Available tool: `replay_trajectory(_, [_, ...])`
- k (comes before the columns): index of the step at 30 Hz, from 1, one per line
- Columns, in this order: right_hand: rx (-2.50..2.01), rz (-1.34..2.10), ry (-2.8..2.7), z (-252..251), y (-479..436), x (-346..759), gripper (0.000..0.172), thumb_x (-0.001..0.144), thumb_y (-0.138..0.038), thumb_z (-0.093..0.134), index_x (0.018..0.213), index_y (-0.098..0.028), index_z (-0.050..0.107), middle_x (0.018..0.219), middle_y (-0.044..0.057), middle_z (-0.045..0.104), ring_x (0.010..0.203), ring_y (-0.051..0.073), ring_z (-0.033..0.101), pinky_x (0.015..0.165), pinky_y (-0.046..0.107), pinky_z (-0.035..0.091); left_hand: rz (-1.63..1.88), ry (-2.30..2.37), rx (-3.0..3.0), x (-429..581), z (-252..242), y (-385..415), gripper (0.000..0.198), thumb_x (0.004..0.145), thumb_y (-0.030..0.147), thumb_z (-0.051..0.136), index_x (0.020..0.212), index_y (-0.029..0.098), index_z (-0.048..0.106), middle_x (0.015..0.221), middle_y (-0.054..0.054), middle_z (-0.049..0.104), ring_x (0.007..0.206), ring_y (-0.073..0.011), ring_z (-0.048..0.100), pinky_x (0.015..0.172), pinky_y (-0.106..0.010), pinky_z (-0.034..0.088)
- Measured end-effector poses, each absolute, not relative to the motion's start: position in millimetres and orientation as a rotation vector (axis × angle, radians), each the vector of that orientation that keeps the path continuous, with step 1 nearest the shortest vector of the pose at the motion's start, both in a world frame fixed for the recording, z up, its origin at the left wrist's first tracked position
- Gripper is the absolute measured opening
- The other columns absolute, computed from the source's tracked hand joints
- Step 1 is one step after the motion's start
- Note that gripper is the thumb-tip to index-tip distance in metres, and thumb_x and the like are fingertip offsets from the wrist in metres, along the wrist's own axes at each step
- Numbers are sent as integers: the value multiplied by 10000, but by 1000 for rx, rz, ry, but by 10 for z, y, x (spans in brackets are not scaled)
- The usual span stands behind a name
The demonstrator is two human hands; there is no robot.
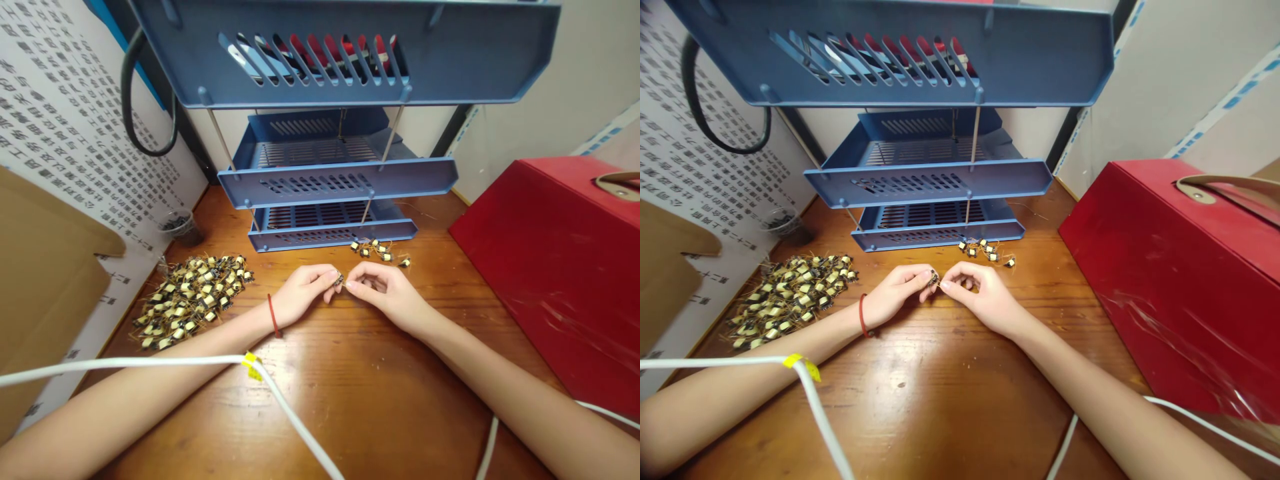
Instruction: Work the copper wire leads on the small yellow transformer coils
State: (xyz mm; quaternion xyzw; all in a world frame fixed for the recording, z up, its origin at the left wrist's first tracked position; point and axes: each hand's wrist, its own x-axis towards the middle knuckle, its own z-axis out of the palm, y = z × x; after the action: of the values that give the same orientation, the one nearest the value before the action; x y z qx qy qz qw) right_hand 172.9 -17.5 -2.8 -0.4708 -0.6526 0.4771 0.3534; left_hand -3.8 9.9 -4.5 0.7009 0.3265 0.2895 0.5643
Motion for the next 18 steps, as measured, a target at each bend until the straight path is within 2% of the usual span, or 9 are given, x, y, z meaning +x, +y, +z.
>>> replay_trajectory(10, [-1215,1222,-1663,-39,-184,1719,185,774,-350,571,746,-169,588,725,22,600,678,146,530,674,293,425,678,775,1683,-45,-60,94,374,869,391,389,589,155,464,556,18,468,601,-117,453,676,-248,375])
replay_trajectory(18, [-1201,1215,-1663,-53,-177,1731,189,782,-357,567,746,-173,588,732,17,604,686,146,539,684,296,432,668,802,1695,-41,-56,92,385,860,424,388,595,157,472,549,18,472,598,-121,457,669,-251,380])
